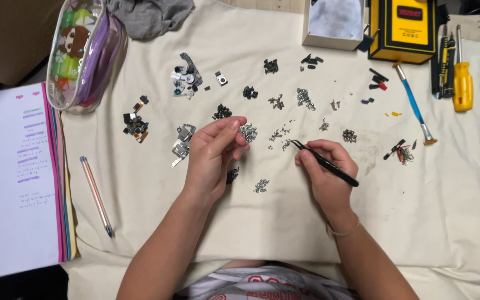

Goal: The person sorts small electronic components, such as screws and connectors, on a white cloth surface. They use tweezers to pick up and organize the items into small piles.

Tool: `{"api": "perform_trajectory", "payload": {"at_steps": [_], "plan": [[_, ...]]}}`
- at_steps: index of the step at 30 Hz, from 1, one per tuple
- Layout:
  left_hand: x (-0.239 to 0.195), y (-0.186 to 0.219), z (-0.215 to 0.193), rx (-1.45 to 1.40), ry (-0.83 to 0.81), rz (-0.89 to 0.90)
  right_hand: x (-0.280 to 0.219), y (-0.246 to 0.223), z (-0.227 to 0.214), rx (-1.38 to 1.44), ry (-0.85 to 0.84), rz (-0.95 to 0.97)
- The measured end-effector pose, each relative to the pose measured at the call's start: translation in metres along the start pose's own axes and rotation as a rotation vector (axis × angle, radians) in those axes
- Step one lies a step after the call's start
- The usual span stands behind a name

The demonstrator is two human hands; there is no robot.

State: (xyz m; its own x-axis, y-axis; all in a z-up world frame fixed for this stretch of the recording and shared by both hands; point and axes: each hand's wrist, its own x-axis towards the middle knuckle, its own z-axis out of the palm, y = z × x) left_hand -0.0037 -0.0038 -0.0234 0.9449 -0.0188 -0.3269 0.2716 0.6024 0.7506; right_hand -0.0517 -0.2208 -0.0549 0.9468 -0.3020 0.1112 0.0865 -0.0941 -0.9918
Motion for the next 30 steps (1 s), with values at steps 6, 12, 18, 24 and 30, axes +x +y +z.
{"api": "perform_trajectory", "payload": {"at_steps": [6, 12, 18, 24, 30], "plan": [[0.003, -0.002, 0.002, 0.001, -0.016, 0.024, 0.001, 0.002, -0.006, -0.078, -0.024, -0.009], [0.001, -0.001, 0.0, 0.022, -0.037, 0.04, 0.0, 0.005, -0.004, -0.084, -0.051, -0.045], [-0.001, 0.0, 0.002, 0.024, -0.035, 0.03, 0.0, 0.006, 0.0, -0.111, -0.024, -0.035], [-0.001, 0.001, 0.002, 0.022, -0.04, 0.029, 0.001, 0.008, 0.001, -0.16, -0.033, -0.063], [0.0, 0.0, 0.002, 0.018, -0.043, 0.036, -0.003, 0.008, -0.002, -0.178, -0.02, -0.037]]}}
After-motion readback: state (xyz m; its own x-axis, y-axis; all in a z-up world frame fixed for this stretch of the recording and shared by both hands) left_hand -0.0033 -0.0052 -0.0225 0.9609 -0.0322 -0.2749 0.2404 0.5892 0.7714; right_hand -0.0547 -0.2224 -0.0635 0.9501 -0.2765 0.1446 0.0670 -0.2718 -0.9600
